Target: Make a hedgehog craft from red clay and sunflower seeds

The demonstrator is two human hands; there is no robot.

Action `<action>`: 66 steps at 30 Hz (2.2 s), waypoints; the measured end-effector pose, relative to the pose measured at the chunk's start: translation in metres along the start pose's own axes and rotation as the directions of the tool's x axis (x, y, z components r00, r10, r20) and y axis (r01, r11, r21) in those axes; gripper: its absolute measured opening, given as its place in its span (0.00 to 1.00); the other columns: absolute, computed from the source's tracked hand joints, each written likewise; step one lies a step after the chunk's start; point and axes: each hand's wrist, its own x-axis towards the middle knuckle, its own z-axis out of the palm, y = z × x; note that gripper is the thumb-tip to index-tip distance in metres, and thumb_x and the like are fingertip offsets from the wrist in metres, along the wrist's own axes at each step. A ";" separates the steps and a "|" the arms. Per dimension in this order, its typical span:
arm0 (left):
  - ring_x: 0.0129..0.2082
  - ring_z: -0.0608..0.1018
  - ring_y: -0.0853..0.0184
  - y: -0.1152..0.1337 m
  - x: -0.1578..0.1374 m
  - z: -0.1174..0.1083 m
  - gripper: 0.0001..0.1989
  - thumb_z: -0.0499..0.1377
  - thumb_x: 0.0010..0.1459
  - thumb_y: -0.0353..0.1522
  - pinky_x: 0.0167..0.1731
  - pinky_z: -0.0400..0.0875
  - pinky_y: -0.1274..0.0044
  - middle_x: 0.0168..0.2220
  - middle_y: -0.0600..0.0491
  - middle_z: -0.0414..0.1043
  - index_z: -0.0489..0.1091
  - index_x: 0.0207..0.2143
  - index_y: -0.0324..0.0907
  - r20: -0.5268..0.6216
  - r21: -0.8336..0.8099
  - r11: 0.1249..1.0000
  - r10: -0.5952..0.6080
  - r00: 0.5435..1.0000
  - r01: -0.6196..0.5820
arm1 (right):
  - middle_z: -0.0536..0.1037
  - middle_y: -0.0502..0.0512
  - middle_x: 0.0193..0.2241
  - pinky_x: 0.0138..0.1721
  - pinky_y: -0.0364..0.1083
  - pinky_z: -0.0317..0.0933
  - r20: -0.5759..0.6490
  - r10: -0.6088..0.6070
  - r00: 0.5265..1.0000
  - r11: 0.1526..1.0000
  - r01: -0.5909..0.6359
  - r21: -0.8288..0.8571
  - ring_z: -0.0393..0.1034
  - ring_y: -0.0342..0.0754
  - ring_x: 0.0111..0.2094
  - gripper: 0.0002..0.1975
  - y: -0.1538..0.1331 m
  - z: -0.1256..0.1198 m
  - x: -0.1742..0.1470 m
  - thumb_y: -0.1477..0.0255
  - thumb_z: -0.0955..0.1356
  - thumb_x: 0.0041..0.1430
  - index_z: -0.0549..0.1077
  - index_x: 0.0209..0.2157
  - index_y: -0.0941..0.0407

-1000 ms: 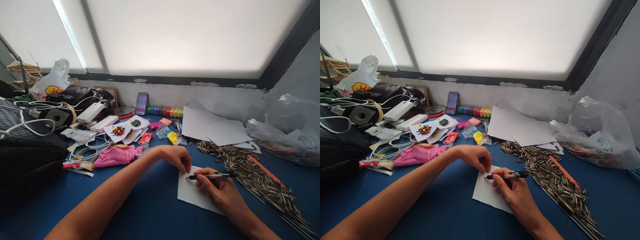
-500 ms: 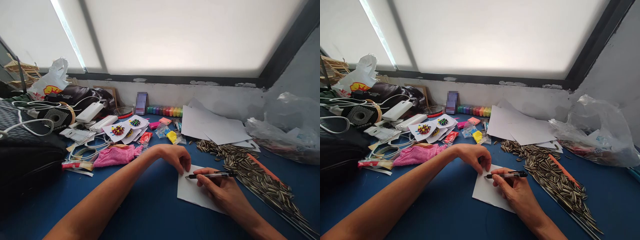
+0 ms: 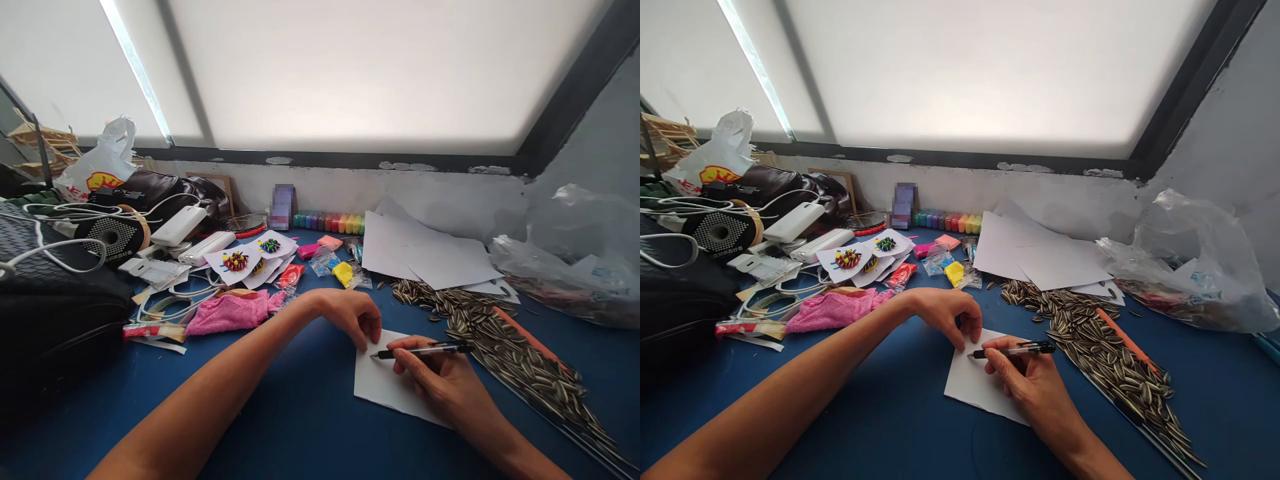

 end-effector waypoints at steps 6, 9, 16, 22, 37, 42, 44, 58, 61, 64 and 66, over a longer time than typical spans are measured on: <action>0.31 0.74 0.71 0.000 0.000 0.000 0.12 0.65 0.47 0.30 0.31 0.66 0.81 0.30 0.57 0.72 0.74 0.37 0.39 0.005 0.002 1.000 0.003 1.000 -0.003 | 0.75 0.49 0.23 0.21 0.42 0.57 0.006 0.007 1.000 1.000 -0.007 -0.010 0.62 0.41 0.19 0.19 0.002 0.000 0.001 0.54 0.65 0.57 0.77 0.35 0.55; 0.32 0.74 0.71 0.000 -0.001 0.000 0.12 0.65 0.47 0.30 0.31 0.66 0.81 0.30 0.57 0.72 0.74 0.37 0.39 0.008 0.000 1.000 -0.007 1.000 0.007 | 0.75 0.50 0.24 0.21 0.42 0.57 0.012 0.004 1.000 1.000 -0.004 -0.022 0.62 0.42 0.19 0.19 0.001 -0.001 0.001 0.54 0.65 0.57 0.76 0.34 0.55; 0.32 0.74 0.71 -0.001 0.000 0.000 0.12 0.65 0.47 0.30 0.31 0.66 0.81 0.30 0.56 0.72 0.74 0.37 0.38 -0.001 0.013 1.000 0.013 1.000 -0.013 | 0.75 0.50 0.23 0.22 0.42 0.58 0.014 -0.007 1.000 1.000 0.007 -0.026 0.62 0.42 0.19 0.19 -0.001 -0.001 0.002 0.54 0.65 0.57 0.76 0.34 0.55; 0.32 0.74 0.71 0.001 0.000 0.000 0.12 0.65 0.47 0.30 0.31 0.66 0.81 0.30 0.56 0.72 0.74 0.36 0.38 -0.006 0.017 1.000 0.013 1.000 -0.012 | 0.75 0.49 0.23 0.20 0.41 0.56 0.001 -0.007 1.000 1.000 0.007 -0.014 0.61 0.41 0.19 0.18 -0.001 -0.001 0.003 0.54 0.66 0.57 0.76 0.32 0.55; 0.32 0.74 0.70 0.000 -0.001 0.000 0.11 0.65 0.47 0.30 0.31 0.66 0.81 0.31 0.55 0.73 0.74 0.36 0.38 -0.002 0.019 1.000 0.015 1.000 -0.015 | 0.74 0.50 0.21 0.21 0.42 0.57 0.000 0.011 1.000 0.998 -0.011 -0.066 0.63 0.42 0.18 0.19 -0.004 -0.003 0.000 0.53 0.65 0.57 0.76 0.31 0.55; 0.32 0.74 0.70 0.001 0.000 0.000 0.12 0.66 0.47 0.30 0.31 0.66 0.80 0.30 0.56 0.73 0.74 0.37 0.38 -0.002 0.021 1.000 0.006 1.000 -0.006 | 0.69 0.47 0.16 0.22 0.41 0.58 -0.005 0.011 1.000 0.995 -0.012 -0.097 0.61 0.42 0.18 0.19 -0.006 -0.005 -0.001 0.53 0.64 0.57 0.76 0.29 0.55; 0.31 0.74 0.70 0.001 0.000 0.000 0.12 0.65 0.47 0.30 0.30 0.66 0.80 0.30 0.56 0.73 0.74 0.37 0.38 -0.002 0.023 1.000 0.010 1.000 -0.010 | 0.66 0.46 0.14 0.21 0.41 0.57 -0.008 0.017 1.000 0.993 -0.018 -0.119 0.60 0.42 0.17 0.20 -0.006 -0.006 -0.001 0.53 0.64 0.58 0.75 0.28 0.54; 0.33 0.74 0.70 -0.001 -0.001 0.000 0.12 0.66 0.47 0.31 0.32 0.67 0.80 0.31 0.55 0.74 0.74 0.36 0.40 -0.012 0.020 1.000 0.010 1.000 -0.010 | 0.74 0.51 0.21 0.23 0.42 0.60 -0.009 -0.009 1.000 0.989 0.007 -0.149 0.65 0.44 0.20 0.22 -0.008 -0.012 -0.002 0.53 0.64 0.58 0.73 0.21 0.54; 0.33 0.74 0.69 -0.001 -0.001 0.000 0.12 0.66 0.47 0.31 0.33 0.67 0.80 0.31 0.56 0.74 0.74 0.37 0.40 -0.009 0.018 1.000 0.006 1.000 -0.005 | 0.73 0.50 0.18 0.23 0.43 0.61 -0.019 -0.014 1.000 0.984 0.011 -0.176 0.66 0.45 0.20 0.23 -0.007 -0.013 -0.002 0.52 0.63 0.57 0.72 0.19 0.54; 0.33 0.74 0.70 -0.002 -0.001 0.000 0.12 0.66 0.47 0.32 0.33 0.67 0.80 0.32 0.56 0.73 0.74 0.37 0.40 -0.007 0.011 1.000 0.005 1.000 -0.005 | 0.74 0.51 0.20 0.22 0.42 0.60 -0.016 -0.005 1.000 0.986 0.003 -0.167 0.65 0.44 0.20 0.24 -0.007 -0.014 -0.001 0.52 0.63 0.57 0.72 0.18 0.54; 0.33 0.74 0.70 -0.002 -0.001 0.000 0.12 0.66 0.47 0.32 0.33 0.66 0.80 0.31 0.56 0.73 0.74 0.37 0.40 -0.007 0.013 1.000 0.009 1.000 -0.009 | 0.74 0.51 0.20 0.22 0.42 0.59 -0.020 0.008 1.000 0.988 -0.011 -0.156 0.65 0.44 0.20 0.24 -0.008 -0.014 -0.001 0.53 0.64 0.57 0.72 0.18 0.55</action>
